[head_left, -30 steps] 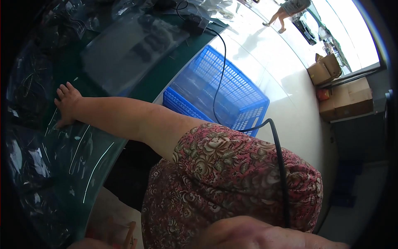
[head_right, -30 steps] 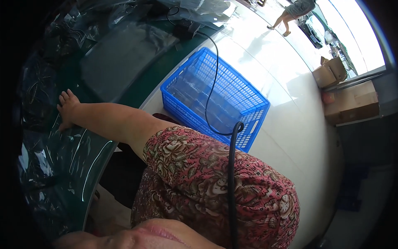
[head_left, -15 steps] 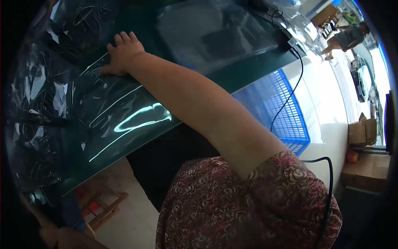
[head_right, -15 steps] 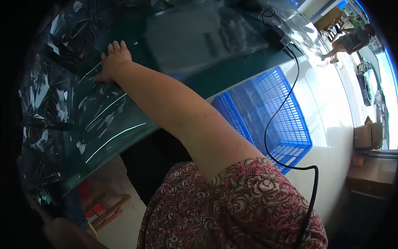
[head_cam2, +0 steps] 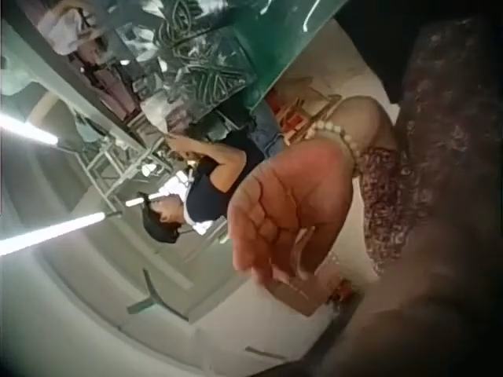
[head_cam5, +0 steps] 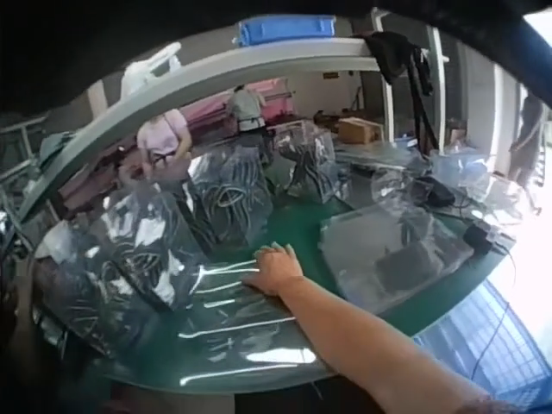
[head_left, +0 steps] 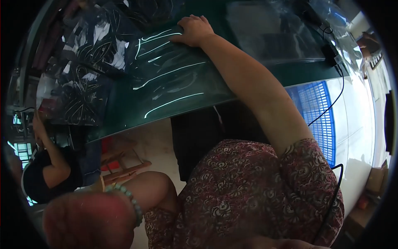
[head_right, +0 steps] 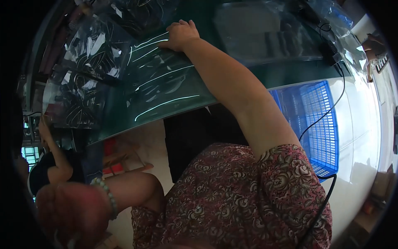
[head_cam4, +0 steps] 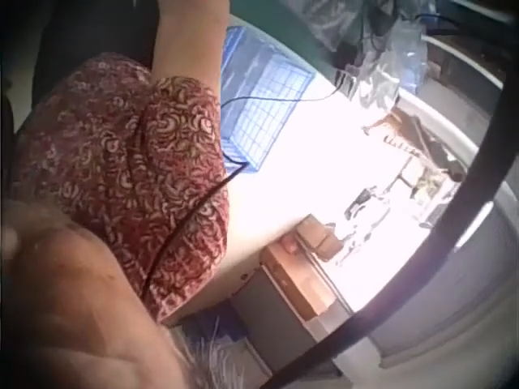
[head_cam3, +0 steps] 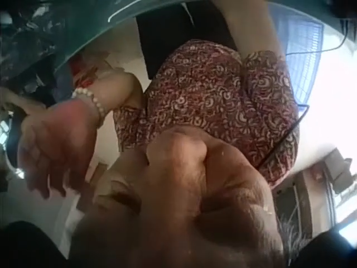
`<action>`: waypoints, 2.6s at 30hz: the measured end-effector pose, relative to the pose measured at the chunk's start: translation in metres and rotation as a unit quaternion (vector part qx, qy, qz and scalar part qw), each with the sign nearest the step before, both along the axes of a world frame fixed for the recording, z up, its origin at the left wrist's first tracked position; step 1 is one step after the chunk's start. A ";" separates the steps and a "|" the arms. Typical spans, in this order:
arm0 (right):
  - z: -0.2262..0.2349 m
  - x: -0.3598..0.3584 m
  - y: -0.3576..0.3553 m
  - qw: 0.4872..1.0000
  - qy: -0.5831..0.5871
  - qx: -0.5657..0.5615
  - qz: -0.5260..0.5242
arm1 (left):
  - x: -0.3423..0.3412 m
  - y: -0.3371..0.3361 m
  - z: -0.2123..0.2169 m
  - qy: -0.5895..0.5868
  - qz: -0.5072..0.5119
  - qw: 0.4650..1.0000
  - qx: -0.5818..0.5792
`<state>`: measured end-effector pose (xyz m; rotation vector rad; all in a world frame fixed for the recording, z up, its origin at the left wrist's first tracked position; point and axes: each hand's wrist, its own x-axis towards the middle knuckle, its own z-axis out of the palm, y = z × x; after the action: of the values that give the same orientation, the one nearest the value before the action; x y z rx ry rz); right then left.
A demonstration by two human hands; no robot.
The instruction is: Folding transparent plastic sheets and placing them into a blue plastic storage basket.
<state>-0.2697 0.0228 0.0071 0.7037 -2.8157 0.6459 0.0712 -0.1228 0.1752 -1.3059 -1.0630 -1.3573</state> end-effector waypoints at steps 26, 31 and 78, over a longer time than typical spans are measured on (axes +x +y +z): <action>-0.001 0.248 0.159 0.770 -0.245 -0.586 0.055 | 0.024 0.042 -0.188 -0.583 0.135 0.777 0.193; -0.024 0.266 0.179 0.813 -0.238 -0.526 0.083 | 0.007 0.031 -0.197 -0.577 0.213 0.760 0.210; 0.082 0.246 0.178 0.911 0.181 -0.060 0.366 | 0.013 0.096 -0.062 -0.296 0.455 0.719 -0.434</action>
<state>-0.0236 0.2009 0.0887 1.6766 -2.1035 0.6837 0.0842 -0.0269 0.1127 -0.6207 -2.5690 -0.4237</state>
